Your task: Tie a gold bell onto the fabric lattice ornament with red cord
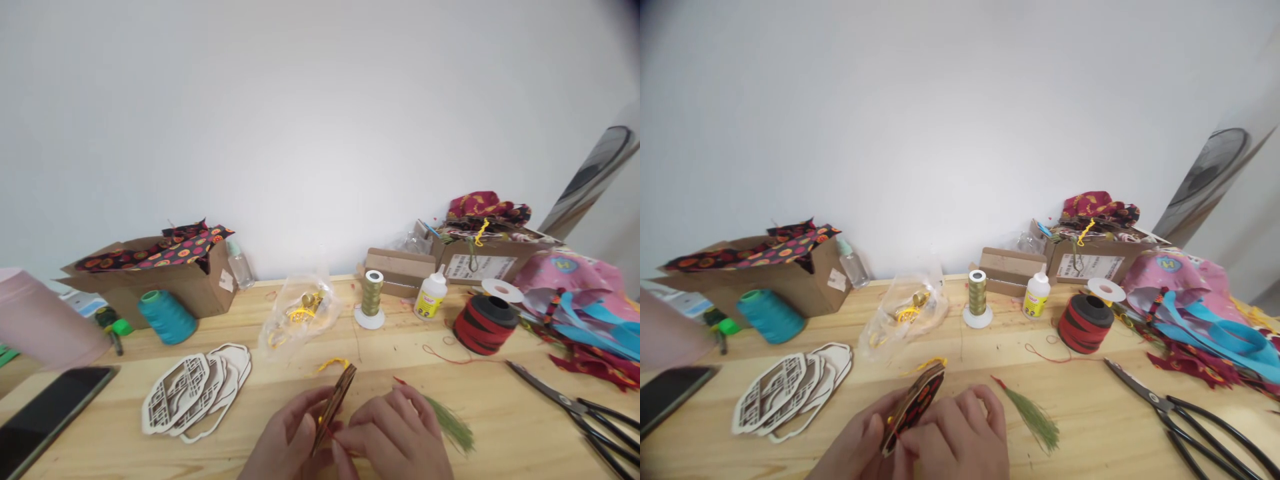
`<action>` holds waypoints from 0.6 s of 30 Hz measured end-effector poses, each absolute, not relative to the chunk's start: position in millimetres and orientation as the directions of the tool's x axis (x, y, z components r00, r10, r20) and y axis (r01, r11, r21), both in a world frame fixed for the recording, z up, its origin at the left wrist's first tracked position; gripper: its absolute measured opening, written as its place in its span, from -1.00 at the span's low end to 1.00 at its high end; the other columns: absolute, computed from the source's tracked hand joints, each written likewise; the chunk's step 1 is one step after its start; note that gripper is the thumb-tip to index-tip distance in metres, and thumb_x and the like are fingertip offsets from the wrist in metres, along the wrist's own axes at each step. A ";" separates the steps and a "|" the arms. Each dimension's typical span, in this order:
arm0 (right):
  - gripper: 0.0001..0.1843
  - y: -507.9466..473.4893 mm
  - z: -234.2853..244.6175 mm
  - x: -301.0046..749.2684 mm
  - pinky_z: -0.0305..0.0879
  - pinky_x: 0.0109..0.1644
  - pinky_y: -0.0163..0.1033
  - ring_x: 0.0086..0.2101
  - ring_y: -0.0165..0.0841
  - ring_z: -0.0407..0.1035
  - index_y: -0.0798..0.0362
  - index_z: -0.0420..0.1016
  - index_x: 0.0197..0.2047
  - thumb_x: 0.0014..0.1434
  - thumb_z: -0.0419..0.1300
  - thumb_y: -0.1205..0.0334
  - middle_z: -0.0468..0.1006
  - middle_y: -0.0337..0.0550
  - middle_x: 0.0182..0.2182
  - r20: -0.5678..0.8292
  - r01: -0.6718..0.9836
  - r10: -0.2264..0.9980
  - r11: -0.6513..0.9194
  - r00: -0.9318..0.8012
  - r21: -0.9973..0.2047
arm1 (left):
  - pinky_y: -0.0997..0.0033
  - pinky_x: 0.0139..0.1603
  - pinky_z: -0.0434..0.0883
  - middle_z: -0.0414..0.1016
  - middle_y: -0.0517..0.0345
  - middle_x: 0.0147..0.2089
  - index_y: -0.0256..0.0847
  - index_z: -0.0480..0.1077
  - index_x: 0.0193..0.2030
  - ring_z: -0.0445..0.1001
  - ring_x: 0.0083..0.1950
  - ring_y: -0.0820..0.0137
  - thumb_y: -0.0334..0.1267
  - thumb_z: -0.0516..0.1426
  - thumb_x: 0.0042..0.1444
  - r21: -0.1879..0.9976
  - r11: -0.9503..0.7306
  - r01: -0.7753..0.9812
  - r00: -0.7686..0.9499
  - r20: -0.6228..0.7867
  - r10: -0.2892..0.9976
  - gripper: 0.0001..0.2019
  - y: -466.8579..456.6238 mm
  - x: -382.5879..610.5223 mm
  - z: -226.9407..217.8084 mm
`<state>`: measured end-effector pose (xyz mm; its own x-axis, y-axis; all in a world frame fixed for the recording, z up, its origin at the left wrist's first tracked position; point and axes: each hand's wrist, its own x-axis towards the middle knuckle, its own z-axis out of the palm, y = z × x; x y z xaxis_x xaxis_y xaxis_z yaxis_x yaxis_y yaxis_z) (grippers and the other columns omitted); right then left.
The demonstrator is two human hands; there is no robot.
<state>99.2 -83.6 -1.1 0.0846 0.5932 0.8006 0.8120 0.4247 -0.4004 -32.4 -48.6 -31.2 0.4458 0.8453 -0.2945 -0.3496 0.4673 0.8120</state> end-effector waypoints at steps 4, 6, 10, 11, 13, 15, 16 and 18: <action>-0.77 -83.1 -2.3 99.6 0.02 -0.14 -0.20 -0.62 -0.46 0.24 -0.06 0.34 -0.67 -0.04 0.09 0.35 0.39 -0.41 -0.72 0.804 0.807 0.586 0.428 0.096 -0.408 | 0.12 -0.17 0.34 0.45 -0.13 -0.15 -0.22 0.42 -0.16 0.43 -0.20 0.12 0.09 0.22 -0.30 0.851 0.421 -0.315 0.431 -0.267 0.862 -0.44 -46.0 -36.7 -31.1; -0.76 -83.2 -3.2 99.6 0.02 -0.14 -0.20 -0.62 -0.46 0.24 -0.06 0.34 -0.67 -0.05 0.09 0.37 0.37 -0.41 -0.73 0.800 0.803 0.592 0.428 0.097 -0.414 | 0.10 -0.17 0.34 0.45 -0.15 -0.12 -0.23 0.41 -0.13 0.43 -0.19 0.10 0.08 0.21 -0.27 0.870 0.399 -0.289 0.423 -0.258 0.868 -0.44 -45.8 -37.7 -27.4; -0.78 -83.1 -5.8 98.8 0.02 -0.14 -0.21 -0.62 -0.46 0.25 -0.07 0.36 -0.66 -0.07 0.08 0.38 0.38 -0.41 -0.72 0.792 0.796 0.601 0.427 0.104 -0.429 | 0.12 -0.13 0.34 0.45 -0.16 -0.09 -0.24 0.40 -0.12 0.41 -0.13 0.09 0.04 0.20 -0.22 0.906 0.350 -0.237 0.420 -0.229 0.878 -0.47 -44.8 -37.7 -20.7; -0.78 -82.9 -6.6 98.5 0.02 -0.14 -0.21 -0.61 -0.46 0.25 -0.07 0.36 -0.66 -0.07 0.09 0.38 0.38 -0.41 -0.72 0.791 0.795 0.603 0.426 0.107 -0.432 | 0.13 -0.10 0.33 0.45 -0.15 -0.09 -0.24 0.41 -0.13 0.39 -0.10 0.08 0.03 0.21 -0.22 0.914 0.337 -0.228 0.421 -0.220 0.880 -0.48 -44.2 -37.7 -20.1; -0.78 -82.3 -8.2 98.2 0.02 -0.14 -0.21 -0.61 -0.45 0.25 -0.07 0.37 -0.66 -0.07 0.09 0.37 0.38 -0.40 -0.72 0.787 0.790 0.606 0.425 0.114 -0.441 | 0.16 -0.07 0.32 0.46 -0.13 -0.08 -0.22 0.41 -0.14 0.35 -0.02 0.06 0.03 0.22 -0.25 0.927 0.310 -0.211 0.426 -0.198 0.883 -0.49 -43.3 -38.2 -20.4; -0.79 -82.0 -9.5 98.1 0.02 -0.15 -0.22 -0.62 -0.45 0.25 -0.07 0.37 -0.66 -0.08 0.09 0.37 0.37 -0.40 -0.72 0.784 0.785 0.609 0.426 0.119 -0.450 | 0.17 -0.07 0.32 0.45 -0.13 -0.06 -0.20 0.41 -0.13 0.30 0.04 0.05 0.03 0.22 -0.24 0.937 0.293 -0.193 0.434 -0.186 0.882 -0.48 -42.9 -39.3 -21.8; -0.78 -81.9 -9.9 98.1 0.02 -0.15 -0.22 -0.62 -0.46 0.25 -0.07 0.37 -0.66 -0.08 0.09 0.37 0.37 -0.40 -0.73 0.783 0.784 0.610 0.425 0.120 -0.452 | 0.17 -0.07 0.32 0.44 -0.13 -0.05 -0.20 0.41 -0.12 0.28 0.05 0.04 0.03 0.21 -0.24 0.940 0.286 -0.185 0.433 -0.183 0.883 -0.48 -42.9 -39.9 -22.5; -0.77 -82.0 -10.2 98.4 0.02 -0.14 -0.23 -0.62 -0.46 0.25 -0.08 0.37 -0.66 -0.07 0.08 0.38 0.37 -0.41 -0.73 0.780 0.783 0.615 0.426 0.117 -0.453 | 0.16 -0.05 0.31 0.44 -0.13 -0.04 -0.20 0.40 -0.12 0.27 0.07 0.04 0.04 0.21 -0.24 0.946 0.279 -0.167 0.427 -0.186 0.885 -0.48 -43.0 -41.0 -23.2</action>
